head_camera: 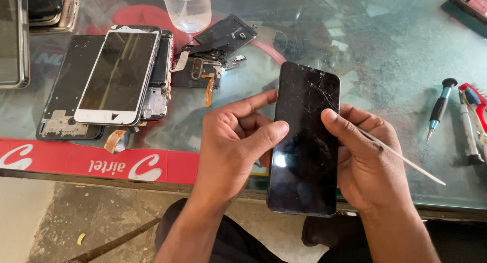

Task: The person uses tweezers to lift and reposition a ribbon cable inside a disassembled smartphone. They then attach a cracked screen to the phone frame and clean a small circuit board with a cotton swab. The person handles multiple phone parts and tools on a glass workbench.

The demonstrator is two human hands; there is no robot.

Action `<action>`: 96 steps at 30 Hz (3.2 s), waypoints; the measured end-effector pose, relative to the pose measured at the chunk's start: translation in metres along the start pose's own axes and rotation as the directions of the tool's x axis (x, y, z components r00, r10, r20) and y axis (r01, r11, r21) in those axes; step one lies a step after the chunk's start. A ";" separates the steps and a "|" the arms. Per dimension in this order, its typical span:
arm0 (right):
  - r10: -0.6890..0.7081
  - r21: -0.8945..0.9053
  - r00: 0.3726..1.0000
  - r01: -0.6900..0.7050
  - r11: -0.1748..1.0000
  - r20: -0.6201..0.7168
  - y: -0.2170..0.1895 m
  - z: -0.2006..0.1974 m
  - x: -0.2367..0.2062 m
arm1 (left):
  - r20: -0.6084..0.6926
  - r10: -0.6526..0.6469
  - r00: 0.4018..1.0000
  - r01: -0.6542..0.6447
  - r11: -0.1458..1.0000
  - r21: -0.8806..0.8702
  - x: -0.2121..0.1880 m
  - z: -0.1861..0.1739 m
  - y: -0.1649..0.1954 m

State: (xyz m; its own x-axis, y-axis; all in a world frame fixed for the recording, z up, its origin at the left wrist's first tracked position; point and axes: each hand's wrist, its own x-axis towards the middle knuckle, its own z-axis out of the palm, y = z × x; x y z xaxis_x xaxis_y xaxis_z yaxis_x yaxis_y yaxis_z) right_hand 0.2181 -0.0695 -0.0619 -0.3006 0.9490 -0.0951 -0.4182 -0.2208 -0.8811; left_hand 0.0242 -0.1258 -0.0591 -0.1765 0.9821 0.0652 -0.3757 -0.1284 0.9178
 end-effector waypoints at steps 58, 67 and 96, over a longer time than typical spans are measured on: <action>-0.282 -0.394 0.910 0.390 0.833 0.305 0.006 0.016 -0.032 | 0.080 0.270 0.960 -0.282 0.913 0.295 -0.005 0.004 -0.004; -0.260 -0.156 0.851 0.364 0.918 0.457 -0.003 0.024 -0.032 | 0.051 -0.096 0.994 0.104 0.978 -0.181 0.001 -0.006 -0.009; -0.571 -0.749 0.742 0.588 0.305 0.350 0.014 0.031 -0.037 | 0.228 -0.040 0.973 0.029 0.998 0.054 -0.006 -0.014 -0.011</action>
State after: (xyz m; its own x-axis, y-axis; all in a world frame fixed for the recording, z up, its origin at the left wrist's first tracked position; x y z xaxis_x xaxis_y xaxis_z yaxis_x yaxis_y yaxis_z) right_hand 0.1966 -0.1145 -0.0568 -0.2842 0.7518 0.5950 0.3377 0.6593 -0.6718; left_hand 0.0167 -0.1320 -0.0747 0.0504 0.9920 0.1156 -0.3312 -0.0926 0.9390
